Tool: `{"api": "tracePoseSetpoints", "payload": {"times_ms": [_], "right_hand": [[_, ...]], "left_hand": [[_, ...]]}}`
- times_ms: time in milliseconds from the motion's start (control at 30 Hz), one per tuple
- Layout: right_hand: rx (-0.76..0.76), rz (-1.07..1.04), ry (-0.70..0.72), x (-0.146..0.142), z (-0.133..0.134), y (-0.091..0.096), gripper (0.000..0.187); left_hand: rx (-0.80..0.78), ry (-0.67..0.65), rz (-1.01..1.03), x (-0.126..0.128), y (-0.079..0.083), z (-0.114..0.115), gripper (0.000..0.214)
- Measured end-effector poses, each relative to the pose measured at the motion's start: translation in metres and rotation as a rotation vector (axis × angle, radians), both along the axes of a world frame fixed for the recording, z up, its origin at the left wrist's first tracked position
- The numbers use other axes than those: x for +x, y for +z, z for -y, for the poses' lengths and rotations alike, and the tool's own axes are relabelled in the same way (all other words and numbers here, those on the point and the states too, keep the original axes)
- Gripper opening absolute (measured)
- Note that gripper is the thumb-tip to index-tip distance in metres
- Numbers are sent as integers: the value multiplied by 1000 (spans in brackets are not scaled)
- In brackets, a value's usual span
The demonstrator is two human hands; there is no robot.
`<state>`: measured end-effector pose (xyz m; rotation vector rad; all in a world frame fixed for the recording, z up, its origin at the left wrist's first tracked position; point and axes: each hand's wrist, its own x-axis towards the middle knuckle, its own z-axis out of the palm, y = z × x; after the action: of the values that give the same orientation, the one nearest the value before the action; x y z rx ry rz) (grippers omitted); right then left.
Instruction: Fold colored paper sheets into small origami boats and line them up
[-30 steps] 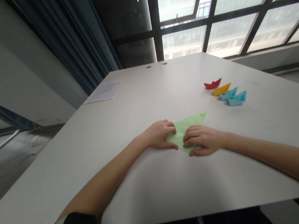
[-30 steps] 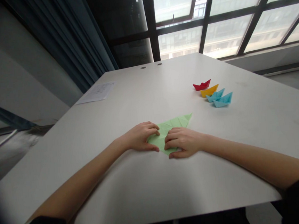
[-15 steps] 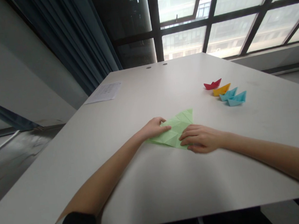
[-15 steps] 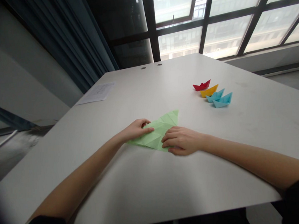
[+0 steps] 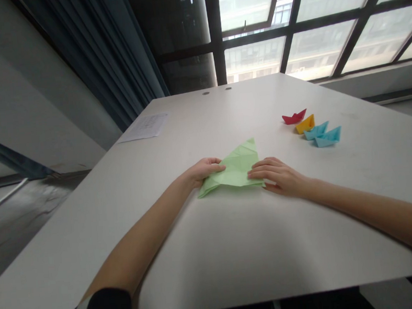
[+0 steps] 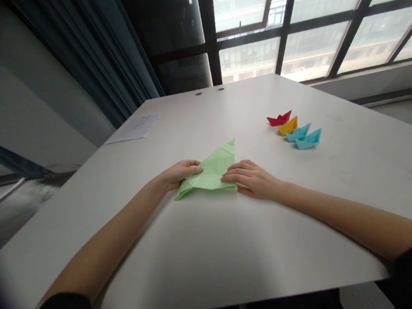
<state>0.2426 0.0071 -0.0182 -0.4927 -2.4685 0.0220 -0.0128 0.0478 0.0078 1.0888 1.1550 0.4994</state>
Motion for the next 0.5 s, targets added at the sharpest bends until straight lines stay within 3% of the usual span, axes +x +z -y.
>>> {"api": "tracePoseSetpoints", "payload": {"times_ms": [100,233,367,500], "right_hand": [[-14,-158,-17,-4,2,5,17],[-95,-337,-140,-7,5,17,10],[-236,-417,-287,-6,7,29,8],[-328,-451,-345,-7,9,36,11]], "left_hand": [[103,-25,-80,4,-4,0,42],[623,-41,-297,14,7,9,37],[1185,-176,-435,28,29,27,32],[1405,-226,-478,40,35,39,20]]}}
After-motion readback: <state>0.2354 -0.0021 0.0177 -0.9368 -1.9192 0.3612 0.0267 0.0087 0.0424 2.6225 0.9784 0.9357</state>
